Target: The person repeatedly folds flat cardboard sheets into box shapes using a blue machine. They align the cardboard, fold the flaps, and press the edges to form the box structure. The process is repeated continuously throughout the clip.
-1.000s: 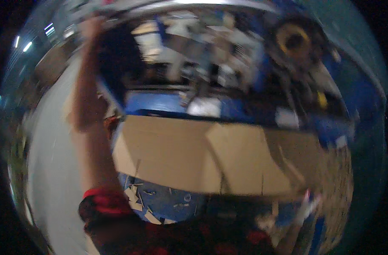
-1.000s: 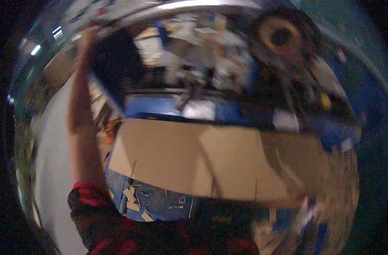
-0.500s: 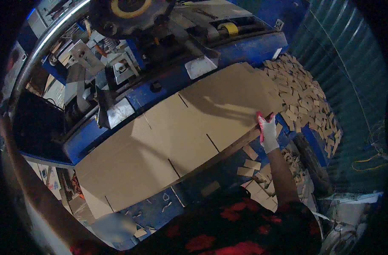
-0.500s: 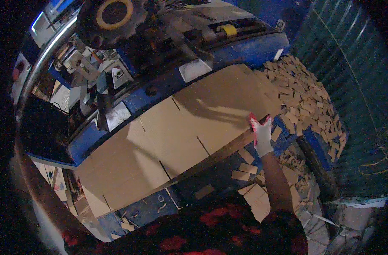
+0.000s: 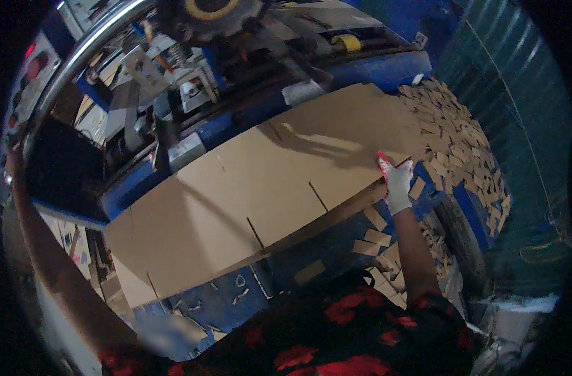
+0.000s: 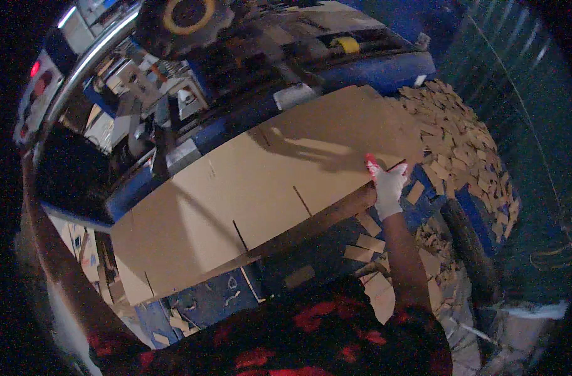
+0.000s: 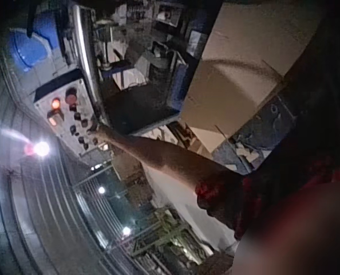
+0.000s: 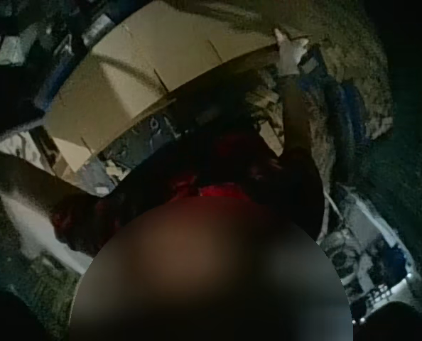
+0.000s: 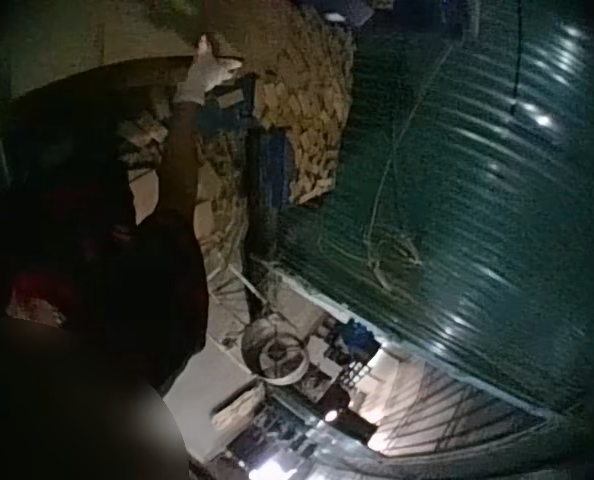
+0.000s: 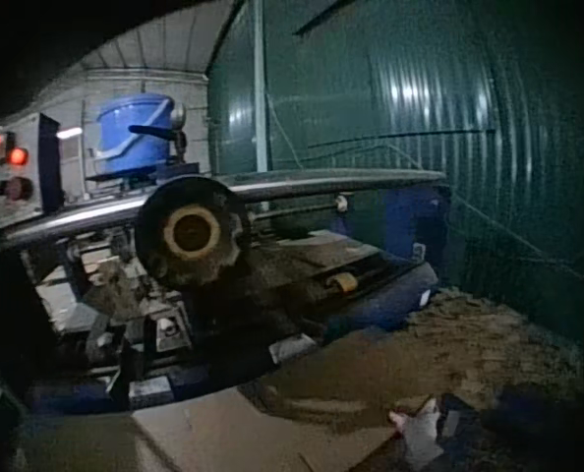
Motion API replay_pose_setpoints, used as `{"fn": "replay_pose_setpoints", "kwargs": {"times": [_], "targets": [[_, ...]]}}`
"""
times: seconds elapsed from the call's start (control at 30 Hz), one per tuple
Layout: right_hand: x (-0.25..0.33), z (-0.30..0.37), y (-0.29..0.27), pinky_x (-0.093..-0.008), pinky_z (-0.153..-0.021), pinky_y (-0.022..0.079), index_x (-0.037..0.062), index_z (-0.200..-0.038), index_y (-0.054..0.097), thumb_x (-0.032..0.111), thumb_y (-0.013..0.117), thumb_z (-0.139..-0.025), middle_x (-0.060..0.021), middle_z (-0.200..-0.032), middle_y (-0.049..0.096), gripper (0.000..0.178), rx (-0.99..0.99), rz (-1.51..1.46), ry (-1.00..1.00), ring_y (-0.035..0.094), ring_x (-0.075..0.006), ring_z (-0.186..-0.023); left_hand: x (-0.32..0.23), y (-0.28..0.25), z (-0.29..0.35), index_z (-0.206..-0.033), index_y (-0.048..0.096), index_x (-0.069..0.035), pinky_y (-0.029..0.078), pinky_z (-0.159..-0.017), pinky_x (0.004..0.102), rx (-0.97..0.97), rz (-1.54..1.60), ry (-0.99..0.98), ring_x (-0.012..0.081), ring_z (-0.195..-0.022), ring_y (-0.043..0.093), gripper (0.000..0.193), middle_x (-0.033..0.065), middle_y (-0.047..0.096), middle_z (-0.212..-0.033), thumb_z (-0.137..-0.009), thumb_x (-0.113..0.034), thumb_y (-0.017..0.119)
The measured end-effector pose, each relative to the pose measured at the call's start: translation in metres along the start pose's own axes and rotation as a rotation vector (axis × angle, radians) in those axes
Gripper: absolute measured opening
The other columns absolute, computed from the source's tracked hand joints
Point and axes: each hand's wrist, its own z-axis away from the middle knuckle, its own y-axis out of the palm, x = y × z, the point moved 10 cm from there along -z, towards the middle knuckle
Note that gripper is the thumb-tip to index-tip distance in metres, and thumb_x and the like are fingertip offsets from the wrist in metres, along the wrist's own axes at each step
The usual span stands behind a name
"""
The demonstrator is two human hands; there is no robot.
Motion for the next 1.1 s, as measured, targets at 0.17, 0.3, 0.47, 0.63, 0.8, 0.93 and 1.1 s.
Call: {"fn": "replay_pose_setpoints", "kwargs": {"times": [0.17, 0.3, 0.47, 0.63, 0.8, 0.93, 1.1], "targets": [[0.005, 0.002, 0.009, -0.0355, -0.091, 0.047, -0.0075, -0.129, 0.042, 0.021, 0.079, -0.075, -0.0214, -0.123, 0.053, 0.071, 0.235, -0.299, 0.035, 0.057, -0.0251, -0.103, -0.018, 0.007, 0.108, -0.123, 0.055, -0.006, 0.042, -0.097, 0.0399, 0.024, 0.281, 0.191, 0.0337, -0.112, 0.056, 0.044, 0.0170, 0.058, -0.124, -0.086, -0.030, 0.061], [0.020, 0.011, 0.003, -0.0324, -0.088, 0.047, -0.0018, -0.113, 0.057, 0.008, 0.073, -0.079, -0.0112, -0.108, 0.063, 0.039, 0.404, -0.623, -0.039, 0.058, -0.0175, -0.097, -0.054, 0.002, 0.319, -0.127, 0.048, -0.007, 0.039, -0.098, 0.0413, 0.153, 0.435, 0.269, 0.0329, -0.115, 0.049, 0.049, 0.0157, 0.054, -0.122, -0.082, -0.017, 0.064], [0.015, 0.002, 0.001, -0.0399, -0.096, 0.048, -0.0030, -0.134, 0.042, 0.019, 0.063, -0.090, -0.0180, -0.124, 0.055, 0.053, 0.465, -0.488, -0.179, 0.056, -0.0238, -0.111, -0.015, -0.053, 0.564, -0.141, 0.036, -0.006, 0.024, -0.105, 0.0598, 0.584, -0.182, -0.372, 0.0371, -0.138, 0.023, 0.076, 0.0156, 0.022, -0.152, -0.083, -0.046, 0.063], [0.002, -0.012, 0.011, -0.0402, -0.093, 0.049, -0.0037, -0.135, 0.041, 0.020, 0.068, -0.083, -0.0181, -0.128, 0.053, 0.063, 0.607, -0.504, -0.217, 0.057, -0.0260, -0.112, -0.014, -0.081, 0.620, -0.138, 0.036, 0.003, 0.032, -0.104, 0.0529, 0.586, 0.180, -0.637, 0.0398, -0.131, 0.031, 0.084, 0.0197, 0.037, -0.143, -0.080, -0.051, 0.064], [0.068, 0.006, -0.023, -0.0399, -0.094, 0.049, -0.0019, -0.136, 0.041, 0.022, 0.064, -0.085, -0.0181, -0.129, 0.053, 0.061, 0.493, -0.234, -0.475, 0.056, -0.0264, -0.112, -0.005, -0.081, 0.614, -0.126, 0.051, 0.005, 0.037, -0.102, 0.0480, 0.492, 0.140, -0.772, 0.0377, -0.126, 0.038, 0.073, 0.0217, 0.040, -0.139, -0.079, -0.049, 0.066], [0.162, 0.073, -0.032, -0.0397, -0.094, 0.048, -0.0005, -0.137, 0.040, 0.023, 0.061, -0.087, -0.0181, -0.129, 0.053, 0.059, 0.485, -0.031, -0.792, 0.056, -0.0267, -0.113, -0.009, -0.072, 0.610, -0.129, 0.049, 0.001, 0.039, -0.102, 0.0465, 0.632, 0.068, -0.807, 0.0366, -0.129, 0.034, 0.074, 0.0183, 0.038, -0.140, -0.077, -0.049, 0.068], [0.228, 0.183, 0.005, -0.0395, -0.095, 0.048, 0.0013, -0.138, 0.039, 0.025, 0.058, -0.089, -0.0182, -0.129, 0.053, 0.057, 0.741, 0.135, -1.129, 0.055, -0.0271, -0.114, -0.007, -0.076, 0.607, -0.130, 0.049, -0.003, 0.039, -0.103, 0.0468, 0.557, 0.116, -0.866, 0.0371, -0.131, 0.031, 0.076, 0.0153, 0.035, -0.141, -0.075, -0.051, 0.067]]}}
